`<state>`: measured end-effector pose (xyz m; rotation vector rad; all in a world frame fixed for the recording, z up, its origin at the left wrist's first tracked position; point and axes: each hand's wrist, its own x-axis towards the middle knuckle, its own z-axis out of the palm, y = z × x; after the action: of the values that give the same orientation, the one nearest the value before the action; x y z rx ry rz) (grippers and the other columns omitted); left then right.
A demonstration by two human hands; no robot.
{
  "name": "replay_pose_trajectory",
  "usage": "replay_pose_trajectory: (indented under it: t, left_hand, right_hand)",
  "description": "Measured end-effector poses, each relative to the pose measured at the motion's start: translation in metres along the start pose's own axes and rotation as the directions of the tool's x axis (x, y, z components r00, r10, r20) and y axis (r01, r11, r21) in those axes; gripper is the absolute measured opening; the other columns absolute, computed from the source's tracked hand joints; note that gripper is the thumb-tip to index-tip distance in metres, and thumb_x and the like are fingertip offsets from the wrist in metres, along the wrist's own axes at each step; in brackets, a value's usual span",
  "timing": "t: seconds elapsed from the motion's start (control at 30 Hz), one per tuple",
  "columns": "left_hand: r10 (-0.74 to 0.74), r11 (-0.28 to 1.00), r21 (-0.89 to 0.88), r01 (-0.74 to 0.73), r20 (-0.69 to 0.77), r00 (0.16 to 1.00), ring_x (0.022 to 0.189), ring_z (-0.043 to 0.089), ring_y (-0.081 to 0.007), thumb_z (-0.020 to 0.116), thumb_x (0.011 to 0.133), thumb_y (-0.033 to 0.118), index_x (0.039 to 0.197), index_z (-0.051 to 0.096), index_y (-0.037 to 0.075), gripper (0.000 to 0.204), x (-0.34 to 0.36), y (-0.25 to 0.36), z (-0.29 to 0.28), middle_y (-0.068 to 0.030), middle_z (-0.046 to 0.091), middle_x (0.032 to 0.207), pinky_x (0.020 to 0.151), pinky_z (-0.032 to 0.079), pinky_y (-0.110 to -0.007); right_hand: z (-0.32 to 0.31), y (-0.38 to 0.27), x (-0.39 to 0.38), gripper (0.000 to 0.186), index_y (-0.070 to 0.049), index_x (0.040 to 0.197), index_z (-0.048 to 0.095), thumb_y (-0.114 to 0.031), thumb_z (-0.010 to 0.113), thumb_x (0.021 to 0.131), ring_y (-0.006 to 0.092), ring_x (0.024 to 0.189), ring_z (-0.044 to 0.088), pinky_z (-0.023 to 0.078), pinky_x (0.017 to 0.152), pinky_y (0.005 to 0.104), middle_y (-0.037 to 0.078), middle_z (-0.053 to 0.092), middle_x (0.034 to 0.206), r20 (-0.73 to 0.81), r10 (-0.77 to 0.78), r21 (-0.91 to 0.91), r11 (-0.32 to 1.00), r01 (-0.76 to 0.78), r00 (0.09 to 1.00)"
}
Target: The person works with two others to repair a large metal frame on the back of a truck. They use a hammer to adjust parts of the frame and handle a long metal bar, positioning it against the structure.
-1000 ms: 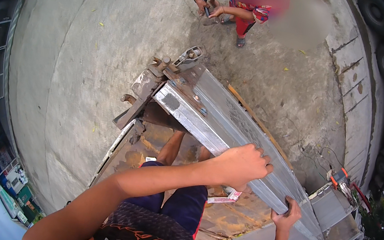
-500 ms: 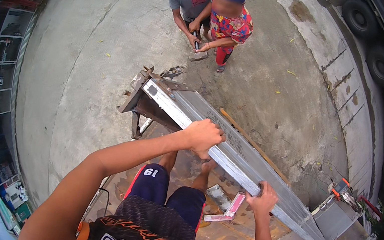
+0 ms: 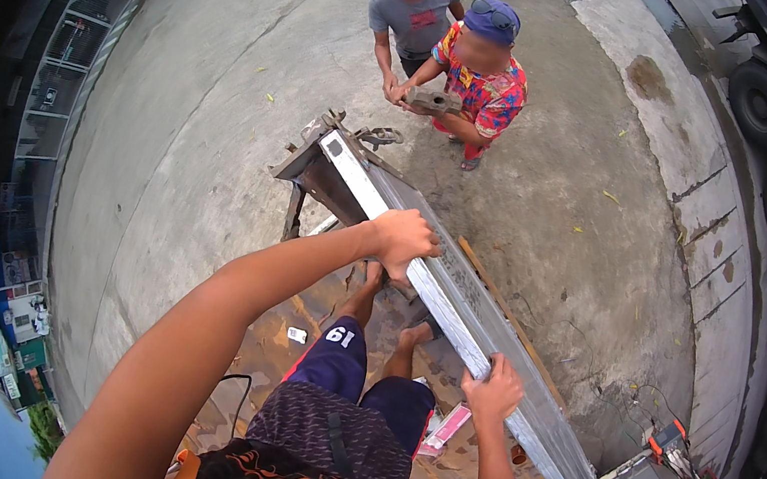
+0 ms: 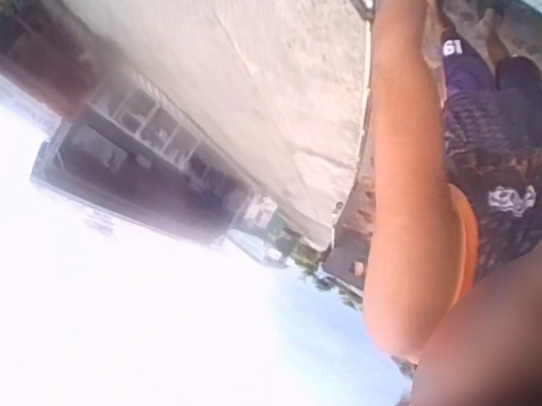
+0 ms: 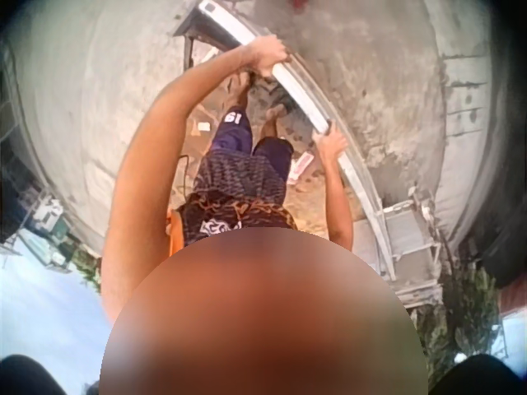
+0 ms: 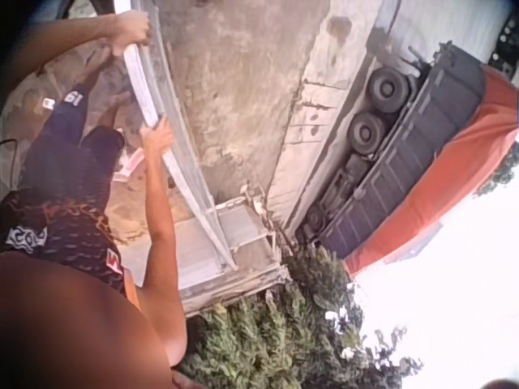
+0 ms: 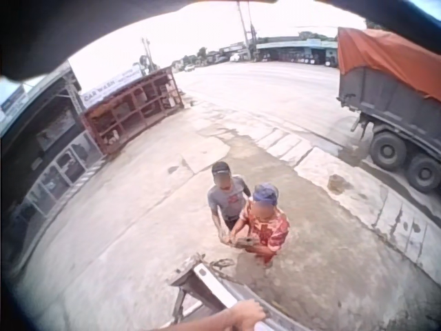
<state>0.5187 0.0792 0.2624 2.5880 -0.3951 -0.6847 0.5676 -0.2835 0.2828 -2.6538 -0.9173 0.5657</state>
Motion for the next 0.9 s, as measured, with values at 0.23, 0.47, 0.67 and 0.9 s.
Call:
replay_pose_trajectory:
  t: [0.23,0.47,0.67,0.9]
  left_hand:
    - [-0.019,1.000,0.007,0.019,-0.006,1.000,0.089,0.067,-0.0320,0.081,0.052,0.059,0.089,0.070,0.007,0.064,-0.0003,0.0003,0.0018,-0.0077,0.067,0.086,0.072,0.053,-0.044]
    - [-0.023,1.000,-0.011,0.023,-0.011,1.000,0.089,0.068,-0.0316,0.082,0.053,0.053,0.087,0.070,0.007,0.059,-0.0026,0.0021,-0.0027,-0.0086,0.068,0.086,0.074,0.054,-0.043]
    - [-0.014,1.000,-0.024,0.013,-0.018,1.000,0.089,0.069,-0.0327,0.082,0.055,0.046,0.085,0.071,0.006,0.052,-0.0033,0.0015,-0.0036,-0.0102,0.070,0.086,0.076,0.055,-0.043]
    - [-0.016,1.000,-0.002,0.016,-0.006,1.000,0.089,0.068,-0.0313,0.082,0.055,0.053,0.089,0.069,0.007,0.058,-0.0007,0.0004,0.0001,-0.0079,0.068,0.086,0.075,0.055,-0.043]
  right_hand:
    - [-0.0055,-0.0018,0.0008,0.044,-0.010,0.095,0.062,-0.027,0.083,0.060,0.0363,0.081,0.065,0.052,0.072,0.0465,0.012,0.065,0.086,0.067,-0.008,-0.001,1.000,0.008,0.998]
    - [-0.0053,-0.0019,0.0013,0.043,-0.010,0.096,0.062,-0.026,0.082,0.061,0.0367,0.082,0.065,0.051,0.073,0.0472,0.012,0.065,0.087,0.071,-0.014,0.019,1.000,0.012,0.997]
    - [-0.0044,-0.0003,0.0014,0.043,-0.010,0.097,0.062,-0.026,0.081,0.063,0.0372,0.084,0.065,0.051,0.074,0.0475,0.012,0.066,0.089,0.083,-0.023,0.030,0.999,0.021,0.996]
    - [-0.0045,0.0015,0.0009,0.043,-0.010,0.099,0.062,-0.026,0.080,0.063,0.0377,0.084,0.065,0.051,0.074,0.0474,0.013,0.066,0.090,0.086,-0.022,0.039,0.999,0.019,0.996]
